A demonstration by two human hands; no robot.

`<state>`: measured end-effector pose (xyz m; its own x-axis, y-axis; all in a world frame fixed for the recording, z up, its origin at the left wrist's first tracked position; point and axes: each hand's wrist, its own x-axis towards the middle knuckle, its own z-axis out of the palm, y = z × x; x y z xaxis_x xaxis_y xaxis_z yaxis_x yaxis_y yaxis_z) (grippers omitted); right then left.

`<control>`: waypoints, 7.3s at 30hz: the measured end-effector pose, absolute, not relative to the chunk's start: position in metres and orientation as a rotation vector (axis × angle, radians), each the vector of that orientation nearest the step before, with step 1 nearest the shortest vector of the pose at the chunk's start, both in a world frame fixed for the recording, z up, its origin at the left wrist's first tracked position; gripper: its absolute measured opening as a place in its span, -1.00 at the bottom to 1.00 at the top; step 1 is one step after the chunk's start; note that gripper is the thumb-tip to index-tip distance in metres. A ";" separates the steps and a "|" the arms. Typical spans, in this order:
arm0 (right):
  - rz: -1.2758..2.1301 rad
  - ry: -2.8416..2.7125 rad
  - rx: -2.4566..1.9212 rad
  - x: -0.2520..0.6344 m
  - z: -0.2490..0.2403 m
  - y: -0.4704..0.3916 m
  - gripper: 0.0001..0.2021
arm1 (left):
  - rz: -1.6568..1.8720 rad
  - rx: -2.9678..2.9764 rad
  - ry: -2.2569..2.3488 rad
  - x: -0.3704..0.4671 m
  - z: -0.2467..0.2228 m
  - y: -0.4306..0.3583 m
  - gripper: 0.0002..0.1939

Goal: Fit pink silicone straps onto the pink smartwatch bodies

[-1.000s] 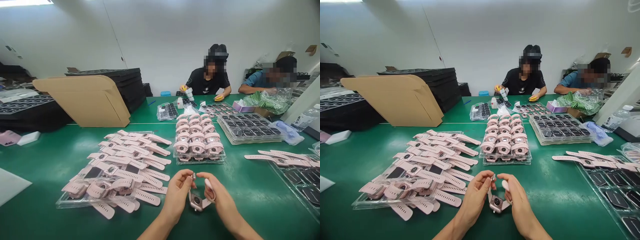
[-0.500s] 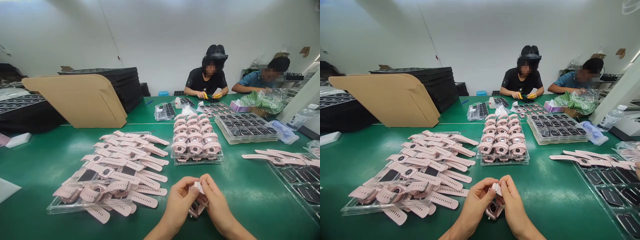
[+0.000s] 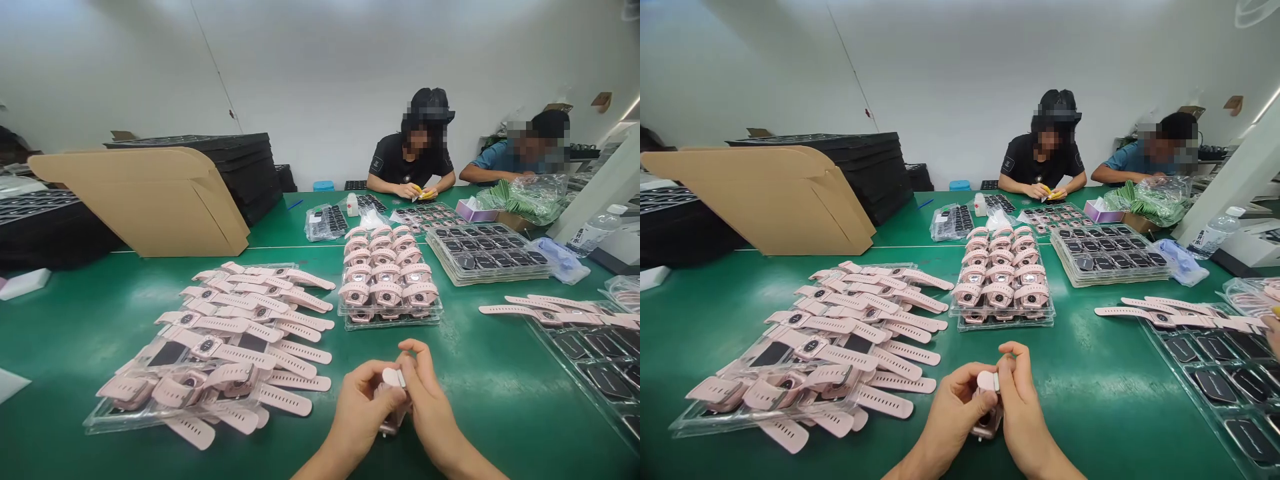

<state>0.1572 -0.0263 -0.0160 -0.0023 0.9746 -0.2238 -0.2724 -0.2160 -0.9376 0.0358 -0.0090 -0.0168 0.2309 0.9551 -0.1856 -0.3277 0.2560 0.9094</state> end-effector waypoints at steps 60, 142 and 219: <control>1.440 -1.001 -1.135 0.181 0.000 -0.008 -0.59 | 1.301 2.374 0.911 0.015 -0.014 -0.003 -0.66; 1.222 -1.759 -1.233 0.198 0.002 -0.012 -0.62 | 0.835 0.896 0.793 0.010 -0.002 0.004 -0.71; 0.728 -1.766 -1.183 0.206 -0.024 -0.004 -0.79 | 0.974 1.340 1.197 0.009 -0.007 0.004 -0.77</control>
<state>0.2062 -0.0037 -0.0244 -0.1748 0.9255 0.3361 0.4200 0.3788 -0.8247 0.0093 0.0037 -0.0073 0.1706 0.9831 -0.0668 0.1344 0.0440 0.9899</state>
